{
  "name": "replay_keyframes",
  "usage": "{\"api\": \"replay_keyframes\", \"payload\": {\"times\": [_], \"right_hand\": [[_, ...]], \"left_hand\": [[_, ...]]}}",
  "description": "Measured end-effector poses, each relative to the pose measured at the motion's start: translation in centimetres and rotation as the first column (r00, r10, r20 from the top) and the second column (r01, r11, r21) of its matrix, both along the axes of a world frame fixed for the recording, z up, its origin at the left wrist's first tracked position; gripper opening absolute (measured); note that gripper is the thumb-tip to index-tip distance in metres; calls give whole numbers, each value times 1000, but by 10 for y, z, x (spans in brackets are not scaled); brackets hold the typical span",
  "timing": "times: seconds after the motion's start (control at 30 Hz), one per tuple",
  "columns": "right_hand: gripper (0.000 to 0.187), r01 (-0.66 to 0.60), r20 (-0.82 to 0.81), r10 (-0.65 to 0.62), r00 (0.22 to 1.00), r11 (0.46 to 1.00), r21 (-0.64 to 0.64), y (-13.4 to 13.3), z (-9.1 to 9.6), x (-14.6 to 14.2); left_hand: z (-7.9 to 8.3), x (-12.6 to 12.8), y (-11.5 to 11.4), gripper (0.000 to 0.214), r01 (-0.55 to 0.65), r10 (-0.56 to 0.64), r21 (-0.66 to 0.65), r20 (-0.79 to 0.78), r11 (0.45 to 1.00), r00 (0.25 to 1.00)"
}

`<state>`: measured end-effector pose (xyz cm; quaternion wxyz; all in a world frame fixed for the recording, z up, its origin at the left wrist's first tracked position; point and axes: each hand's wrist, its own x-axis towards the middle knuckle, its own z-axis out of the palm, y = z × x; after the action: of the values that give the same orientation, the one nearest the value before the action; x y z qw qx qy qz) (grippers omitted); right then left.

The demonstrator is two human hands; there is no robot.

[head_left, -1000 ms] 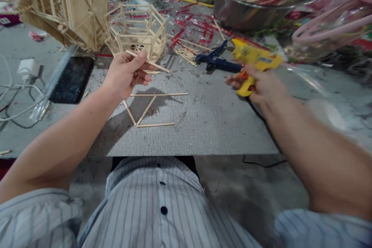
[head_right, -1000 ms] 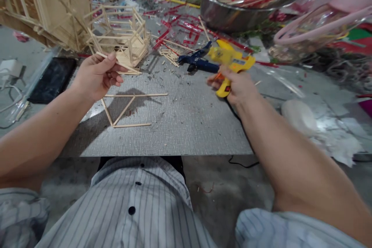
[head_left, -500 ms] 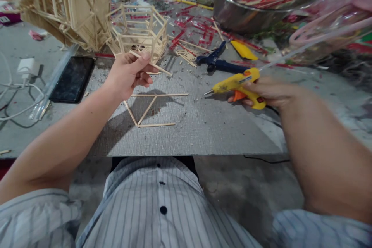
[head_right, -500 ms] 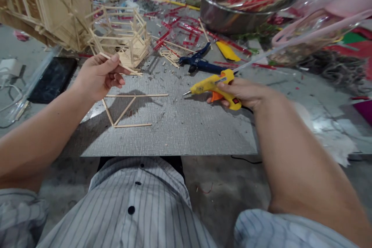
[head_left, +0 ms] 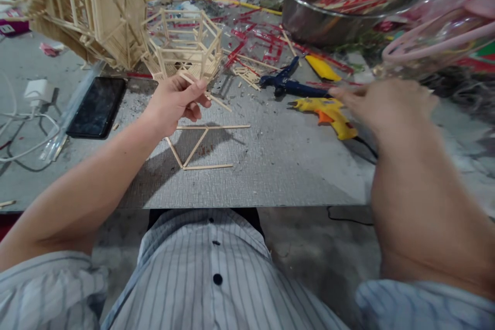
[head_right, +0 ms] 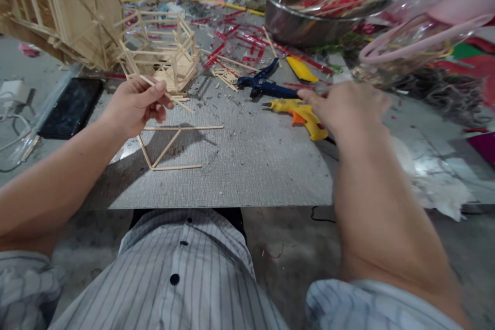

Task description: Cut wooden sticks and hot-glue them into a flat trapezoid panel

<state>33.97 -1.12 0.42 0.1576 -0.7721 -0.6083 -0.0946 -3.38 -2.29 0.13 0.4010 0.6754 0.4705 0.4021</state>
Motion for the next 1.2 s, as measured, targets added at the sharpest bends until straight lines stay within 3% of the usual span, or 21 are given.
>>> {"api": "replay_keyframes", "payload": {"times": [0.03, 0.1, 0.17, 0.23, 0.3, 0.37, 0.43, 0.5, 0.53, 0.63, 0.77, 0.8, 0.83, 0.93, 0.97, 1.03, 1.1, 1.2], "right_hand": [[49, -10, -32, 10, 999, 1000, 13, -5, 8, -14], [29, -222, -271, 239, 932, 971, 93, -17, 24, -50], [15, -436, -478, 459, 749, 885, 166, -27, 37, -90], [11, -571, -490, 627, 605, 771, 283, -37, 48, -125], [12, -690, -422, 785, 454, 609, 392, -47, 55, -150], [16, -779, -364, 869, 336, 473, 410, -57, 58, -165], [16, -832, -323, 902, 286, 401, 383, -65, 57, -170], [15, -862, -287, 913, 288, 378, 337, -71, 52, -168], [15, -871, -270, 914, 303, 381, 310, -73, 49, -166], [16, -876, -213, 906, 365, 411, 251, -77, 38, -160], [20, -854, -121, 880, 460, 475, 210, -81, 28, -155], [20, -846, -103, 869, 484, 494, 198, -82, 28, -154], [20, -838, -87, 859, 504, 511, 192, -83, 27, -152], [17, -806, -78, 834, 545, 548, 225, -86, 26, -143], [15, -788, -104, 825, 556, 563, 250, -86, 23, -139], [11, -731, -205, 787, 582, 616, 294, -87, 14, -130], [9, -645, -341, 713, 613, 700, 306, -89, -1, -122], [13, -551, -504, 619, 602, 779, 299, -91, -27, -112]], "left_hand": [[1, 1, -2, 43, 19, -19, 17, 5, 1000, 1000], [3, 6, -7, 41, 55, -55, 74, -1, 996, 998], [6, 10, -16, 38, 62, -49, 195, -73, 979, 996], [7, 13, -26, 35, 45, 36, 392, -198, 919, 979], [6, 15, -34, 31, 87, 135, 603, -314, 793, 940], [4, 14, -39, 31, 200, 221, 756, -416, 623, 882], [3, 13, -41, 30, 320, 305, 838, -476, 442, 825], [1, 12, -40, 32, 395, 370, 855, -506, 337, 779], [1, 12, -39, 33, 416, 386, 845, -527, 337, 757], [-1, 13, -37, 36, 421, 412, 797, -591, 433, 694], [-3, 16, -37, 39, 426, 485, 831, -556, 359, 675], [-2, 17, -38, 40, 428, 482, 822, -567, 375, 667], [0, 17, -39, 39, 429, 460, 795, -601, 430, 653], [12, 16, -41, 36, 433, 287, 609, -744, 665, 604], [17, 15, -41, 35, 439, 225, 549, -770, 712, 597], [25, 9, -38, 31, 420, 163, 497, -770, 759, 616], [29, 2, -32, 28, 344, 183, 501, -737, 794, 651], [24, -7, -19, 27, 249, 211, 489, -706, 836, 676]]}}
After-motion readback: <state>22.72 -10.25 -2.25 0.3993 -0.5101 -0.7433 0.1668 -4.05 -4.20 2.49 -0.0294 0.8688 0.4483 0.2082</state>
